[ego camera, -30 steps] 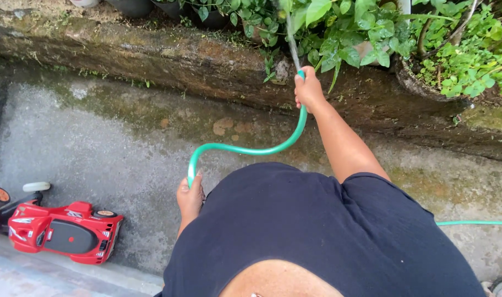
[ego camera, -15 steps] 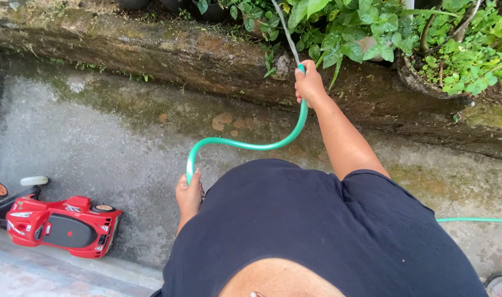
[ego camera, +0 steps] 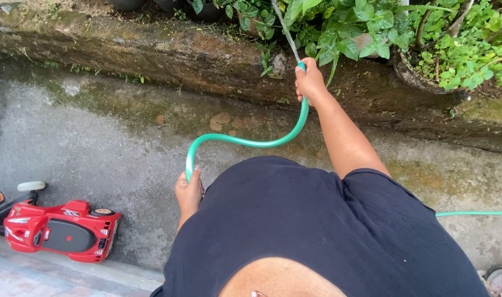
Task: Watering various potted plants in an outdoor garden using a garden hose.
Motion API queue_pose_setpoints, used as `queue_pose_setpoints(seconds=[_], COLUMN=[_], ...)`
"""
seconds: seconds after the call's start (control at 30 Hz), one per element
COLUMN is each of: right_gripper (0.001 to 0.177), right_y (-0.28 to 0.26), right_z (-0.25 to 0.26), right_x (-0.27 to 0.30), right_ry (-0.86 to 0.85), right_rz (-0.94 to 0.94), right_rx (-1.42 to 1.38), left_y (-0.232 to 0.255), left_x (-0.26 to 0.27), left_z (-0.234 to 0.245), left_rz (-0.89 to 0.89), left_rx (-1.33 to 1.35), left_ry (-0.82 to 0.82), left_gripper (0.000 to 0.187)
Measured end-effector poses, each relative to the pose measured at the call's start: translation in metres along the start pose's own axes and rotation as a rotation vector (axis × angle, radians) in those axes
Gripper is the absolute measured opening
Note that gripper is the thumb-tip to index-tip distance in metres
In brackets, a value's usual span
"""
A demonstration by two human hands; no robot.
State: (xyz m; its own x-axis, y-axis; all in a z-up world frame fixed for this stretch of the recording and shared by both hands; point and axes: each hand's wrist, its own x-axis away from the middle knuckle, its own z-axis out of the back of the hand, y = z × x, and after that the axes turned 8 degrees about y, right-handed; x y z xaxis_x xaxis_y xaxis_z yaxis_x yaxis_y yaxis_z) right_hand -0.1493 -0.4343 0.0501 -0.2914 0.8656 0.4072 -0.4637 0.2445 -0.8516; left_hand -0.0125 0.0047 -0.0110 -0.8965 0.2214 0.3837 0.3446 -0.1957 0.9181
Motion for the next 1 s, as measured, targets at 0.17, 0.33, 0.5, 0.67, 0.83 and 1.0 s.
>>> queue_pose_setpoints(seconds=[0.17, 0.33, 0.5, 0.67, 0.83, 1.0], right_gripper=[0.029, 0.031, 0.029, 0.028, 0.025, 0.024], right_y=[0.003, 0.000, -0.009, -0.009, -0.014, -0.024], right_z=[0.002, 0.006, 0.004, -0.002, -0.009, -0.020], right_x=[0.003, 0.001, 0.010, 0.014, 0.014, 0.017], right_ry=[-0.001, 0.025, 0.006, -0.022, -0.039, -0.057], right_rz=[-0.012, -0.029, -0.025, -0.023, -0.005, 0.021], right_rx=[0.043, 0.029, 0.061, 0.060, 0.054, 0.067], left_y=[0.008, 0.010, 0.017, 0.013, 0.011, 0.009], left_x=[0.002, 0.002, 0.005, 0.002, 0.002, 0.001], left_z=[-0.003, -0.005, -0.009, -0.008, -0.007, -0.006], left_rz=[0.004, -0.007, 0.015, 0.006, 0.010, 0.016], left_rx=[0.000, 0.003, 0.001, 0.012, 0.021, 0.050], left_ry=[-0.004, -0.022, -0.006, -0.014, -0.007, 0.000], left_gripper=[0.024, 0.025, 0.024, 0.023, 0.022, 0.019])
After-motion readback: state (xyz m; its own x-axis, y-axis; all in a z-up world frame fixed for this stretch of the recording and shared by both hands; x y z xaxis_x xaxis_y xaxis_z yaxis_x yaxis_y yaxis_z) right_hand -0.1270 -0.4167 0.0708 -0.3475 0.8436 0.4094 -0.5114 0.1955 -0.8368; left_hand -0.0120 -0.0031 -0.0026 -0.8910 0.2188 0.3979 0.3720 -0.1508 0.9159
